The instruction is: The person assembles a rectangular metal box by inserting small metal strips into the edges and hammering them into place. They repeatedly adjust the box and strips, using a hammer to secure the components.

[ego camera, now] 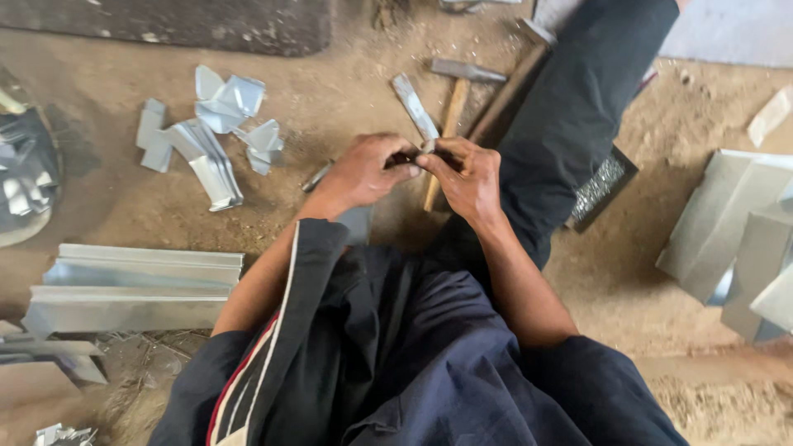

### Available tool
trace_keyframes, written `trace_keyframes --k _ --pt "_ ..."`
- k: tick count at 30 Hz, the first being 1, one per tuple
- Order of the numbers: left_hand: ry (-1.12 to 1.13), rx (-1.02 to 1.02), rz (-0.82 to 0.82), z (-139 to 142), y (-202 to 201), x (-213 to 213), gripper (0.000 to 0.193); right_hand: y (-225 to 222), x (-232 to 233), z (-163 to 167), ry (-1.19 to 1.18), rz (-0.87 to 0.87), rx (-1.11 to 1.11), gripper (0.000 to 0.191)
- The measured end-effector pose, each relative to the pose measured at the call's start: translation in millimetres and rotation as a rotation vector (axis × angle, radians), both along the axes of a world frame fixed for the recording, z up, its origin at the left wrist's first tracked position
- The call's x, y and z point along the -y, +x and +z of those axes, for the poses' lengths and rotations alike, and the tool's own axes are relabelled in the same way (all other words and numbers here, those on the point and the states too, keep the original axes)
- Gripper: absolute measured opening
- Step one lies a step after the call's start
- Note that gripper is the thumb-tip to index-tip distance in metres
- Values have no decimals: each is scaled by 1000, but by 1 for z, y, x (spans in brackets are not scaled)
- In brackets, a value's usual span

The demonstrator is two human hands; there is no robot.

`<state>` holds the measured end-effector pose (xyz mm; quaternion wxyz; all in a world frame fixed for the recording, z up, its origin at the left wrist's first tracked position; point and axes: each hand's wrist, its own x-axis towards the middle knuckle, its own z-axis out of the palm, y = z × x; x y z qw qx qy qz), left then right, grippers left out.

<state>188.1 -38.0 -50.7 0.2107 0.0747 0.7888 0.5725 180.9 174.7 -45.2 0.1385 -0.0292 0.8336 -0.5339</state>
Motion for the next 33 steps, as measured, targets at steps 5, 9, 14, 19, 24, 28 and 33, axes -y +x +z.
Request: trace_keyframes --k 5,9,14,19,24,28,33 --pt "-57 -99 -87 7 -1 -2 29 -4 -14 10 59 158 -109 26" --pt "-56 31 -104 10 0 -4 34 -6 -17 15 38 184 -7 27" --pt "-43 146 -57 12 2 -3 38 0 -17 13 32 232 -14 29" --pt "-74 85 -110 13 2 0 33 2 -15 9 -13 257 -27 29" --pt "-224 26 -145 16 5 -7 29 3 -13 8 -39 232 34 25" --pt "-314 -66 -121 15 13 -15 26 4 -11 6 -13 207 40 22" --pt "-368 -55 -130 10 24 -21 24 7 -8 4 -42 170 88 19"
